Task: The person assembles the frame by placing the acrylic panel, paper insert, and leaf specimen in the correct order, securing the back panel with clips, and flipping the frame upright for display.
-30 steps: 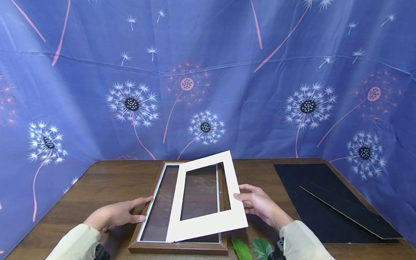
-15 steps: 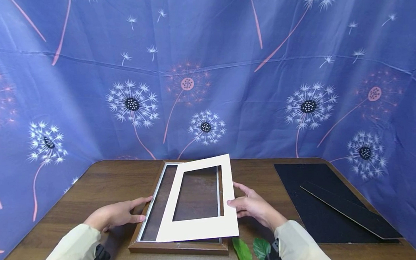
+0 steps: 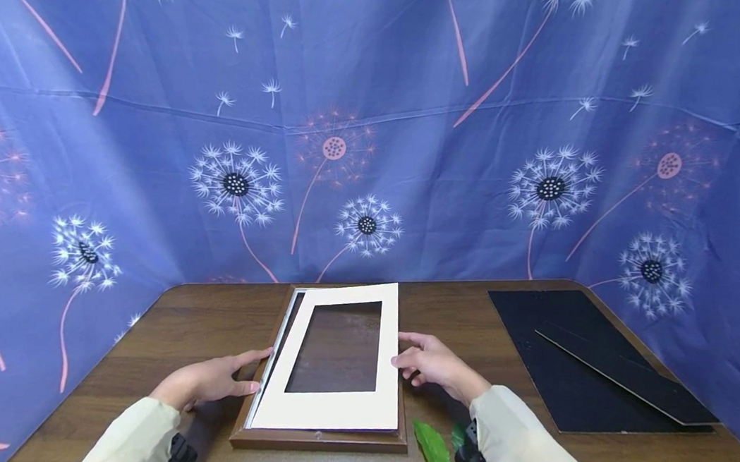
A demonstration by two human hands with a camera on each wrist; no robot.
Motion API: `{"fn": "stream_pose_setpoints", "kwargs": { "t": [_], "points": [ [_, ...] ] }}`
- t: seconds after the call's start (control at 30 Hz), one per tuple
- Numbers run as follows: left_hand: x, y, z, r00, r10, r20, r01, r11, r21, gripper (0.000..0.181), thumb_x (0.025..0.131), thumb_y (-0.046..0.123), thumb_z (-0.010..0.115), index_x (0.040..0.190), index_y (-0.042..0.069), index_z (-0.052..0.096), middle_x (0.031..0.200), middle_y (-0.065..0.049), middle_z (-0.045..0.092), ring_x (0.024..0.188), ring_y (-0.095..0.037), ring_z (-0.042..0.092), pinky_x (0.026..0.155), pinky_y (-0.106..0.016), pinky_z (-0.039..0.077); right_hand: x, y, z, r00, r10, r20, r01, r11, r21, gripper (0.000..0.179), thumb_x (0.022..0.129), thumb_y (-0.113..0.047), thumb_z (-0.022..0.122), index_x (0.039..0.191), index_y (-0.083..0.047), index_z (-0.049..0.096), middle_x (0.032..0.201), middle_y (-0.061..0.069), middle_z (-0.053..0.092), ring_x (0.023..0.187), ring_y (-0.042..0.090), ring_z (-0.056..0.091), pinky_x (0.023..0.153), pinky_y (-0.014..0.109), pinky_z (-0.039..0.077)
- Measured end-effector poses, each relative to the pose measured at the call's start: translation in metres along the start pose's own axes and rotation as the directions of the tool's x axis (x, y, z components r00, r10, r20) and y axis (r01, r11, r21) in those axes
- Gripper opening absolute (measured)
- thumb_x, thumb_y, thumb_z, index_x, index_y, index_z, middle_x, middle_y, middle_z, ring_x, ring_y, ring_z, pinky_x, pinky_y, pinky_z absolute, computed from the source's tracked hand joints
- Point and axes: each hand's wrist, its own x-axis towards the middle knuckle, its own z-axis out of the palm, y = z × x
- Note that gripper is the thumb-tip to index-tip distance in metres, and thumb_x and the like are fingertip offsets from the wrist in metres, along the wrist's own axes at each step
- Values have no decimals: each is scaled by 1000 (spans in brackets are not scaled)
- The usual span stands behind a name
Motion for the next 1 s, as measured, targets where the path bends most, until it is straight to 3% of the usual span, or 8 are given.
{"fn": "stream_pose_setpoints", "kwargs": {
  "t": [0.2,0.47,0.8,1.0],
  "points": [
    [1,0,0,1000,-2,1,2,1000,17,65,97,25,71,155,16,43,152,-27,45,137,-50,43,107,-66,35,5,-4,4,1000,12,-4,-12,1000,-1,80,95,-12,67,156,8,19,92,6,64,77,17,56,63,26,49],
    [1,0,0,1000,-24,-7,24,999,33,65,97,25,71,155,17,44,152,-24,46,138,-48,44,108,-65,35,10,-10,10,1000,11,-21,-12,999,-38,78,94,-11,67,155,11,23,91,7,65,74,16,56,62,26,50],
    [0,3,-1,1000,-11,-4,11,999,34,65,97,27,71,155,16,44,151,-26,46,135,-49,47,106,-65,37,12,-15,18,994,51,-100,-66,987,-148,74,89,-10,71,149,13,35,88,7,59,72,19,54,64,31,50],
    [-1,3,-1,1000,-12,-3,12,999,35,65,97,27,71,155,17,43,151,-25,46,135,-49,47,106,-66,36,13,-19,22,991,46,-124,-72,973,-219,74,86,-7,75,146,17,38,81,4,53,65,15,49,58,26,44]
  ]
}}
